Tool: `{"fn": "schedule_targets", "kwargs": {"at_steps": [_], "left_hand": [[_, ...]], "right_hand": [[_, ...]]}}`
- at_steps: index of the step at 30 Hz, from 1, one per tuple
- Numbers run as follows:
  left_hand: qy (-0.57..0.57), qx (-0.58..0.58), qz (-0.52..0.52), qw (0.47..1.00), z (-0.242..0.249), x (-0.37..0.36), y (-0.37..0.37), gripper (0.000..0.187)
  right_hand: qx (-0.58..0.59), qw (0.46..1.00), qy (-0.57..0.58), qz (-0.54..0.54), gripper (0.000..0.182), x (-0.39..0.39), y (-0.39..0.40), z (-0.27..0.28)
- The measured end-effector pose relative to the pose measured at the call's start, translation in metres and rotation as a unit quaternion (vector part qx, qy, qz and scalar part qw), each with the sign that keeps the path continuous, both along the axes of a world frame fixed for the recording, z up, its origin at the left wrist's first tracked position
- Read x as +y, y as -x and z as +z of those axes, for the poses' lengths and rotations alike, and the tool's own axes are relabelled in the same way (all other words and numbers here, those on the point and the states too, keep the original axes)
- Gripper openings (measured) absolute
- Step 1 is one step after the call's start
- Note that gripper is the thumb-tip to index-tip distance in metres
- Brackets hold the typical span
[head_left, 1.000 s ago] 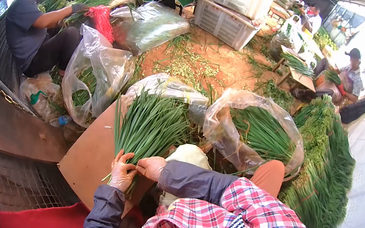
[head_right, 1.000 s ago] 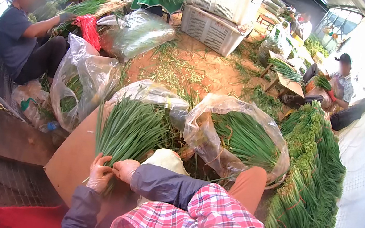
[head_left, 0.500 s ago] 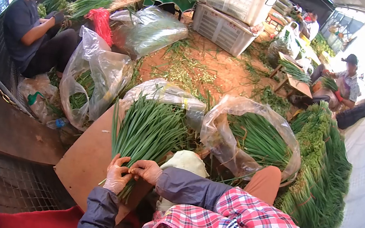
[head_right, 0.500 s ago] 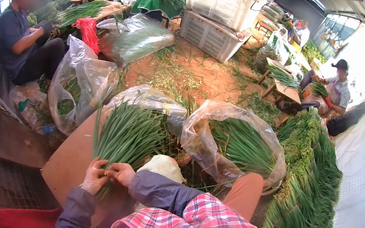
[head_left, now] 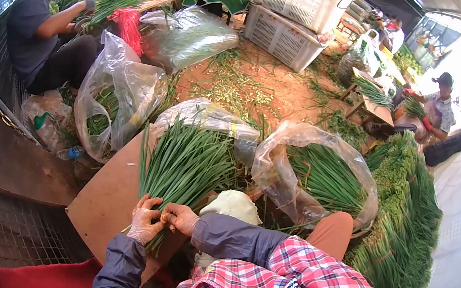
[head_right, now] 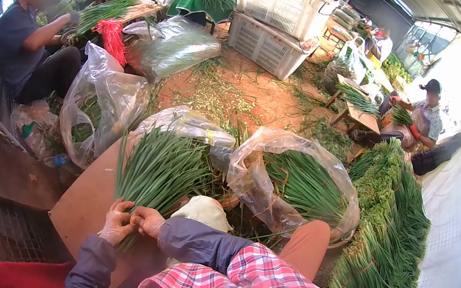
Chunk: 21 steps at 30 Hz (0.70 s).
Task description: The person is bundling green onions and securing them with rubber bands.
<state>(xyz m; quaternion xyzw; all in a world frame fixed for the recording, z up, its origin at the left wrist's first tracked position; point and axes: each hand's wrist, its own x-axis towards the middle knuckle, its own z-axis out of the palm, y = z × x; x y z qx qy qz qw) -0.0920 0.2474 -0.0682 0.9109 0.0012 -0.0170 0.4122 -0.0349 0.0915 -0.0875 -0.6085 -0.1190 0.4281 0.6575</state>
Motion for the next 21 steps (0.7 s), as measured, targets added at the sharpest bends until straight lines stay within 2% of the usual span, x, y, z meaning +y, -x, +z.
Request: {"fn": "schedule_targets", "kwargs": {"at_steps": [4,6,8,9,11,12,13,14,15,17,18,21], "left_hand": [[-0.021,-0.012,0.012,1.0,-0.001,-0.001,0.001,0.01],[-0.016,-0.028,0.013,0.999,-0.002,-0.003,-0.002,0.009],[-0.016,-0.031,0.022,0.999,0.002,-0.009,0.002,0.007],[-0.028,-0.048,0.008,0.998,0.002,-0.008,0.001,0.003],[-0.018,-0.069,0.008,0.997,-0.01,-0.008,-0.003,0.005],[-0.029,-0.062,-0.003,0.998,-0.017,-0.007,-0.005,0.004],[-0.033,-0.033,0.018,0.999,0.005,-0.013,-0.001,0.002],[-0.037,-0.016,0.022,0.999,0.003,-0.012,0.0,0.003],[-0.031,-0.014,0.016,0.999,0.001,-0.01,0.0,0.004],[-0.024,-0.019,0.016,0.999,-0.004,-0.012,0.002,0.007],[-0.042,-0.017,0.018,0.999,-0.008,-0.012,0.002,0.008],[-0.061,-0.025,0.016,0.998,-0.013,-0.013,0.004,0.007]], "right_hand": [[-0.071,0.993,0.071,0.069,0.015,-0.009,-0.001,0.011],[-0.076,0.997,0.009,-0.016,0.017,-0.016,-0.007,-0.005],[0.093,0.993,-0.045,-0.054,0.019,-0.025,-0.024,-0.024],[0.269,0.96,-0.065,-0.05,0.02,-0.032,-0.048,-0.021],[0.325,0.946,-0.007,0.001,0.038,-0.037,-0.055,0.014],[0.362,0.93,0.027,0.064,0.044,-0.038,-0.056,0.013],[0.393,0.908,0.06,0.134,0.053,-0.04,-0.058,0.011],[0.418,0.88,0.09,0.205,0.063,-0.041,-0.06,0.01],[0.274,0.922,0.185,0.204,0.067,-0.034,-0.054,0.042],[0.182,0.925,0.221,0.252,0.067,-0.024,-0.05,0.035],[0.261,0.901,0.196,0.286,0.053,-0.017,-0.054,0.028],[0.205,0.924,0.215,0.241,0.034,-0.014,-0.045,0.024]]}}
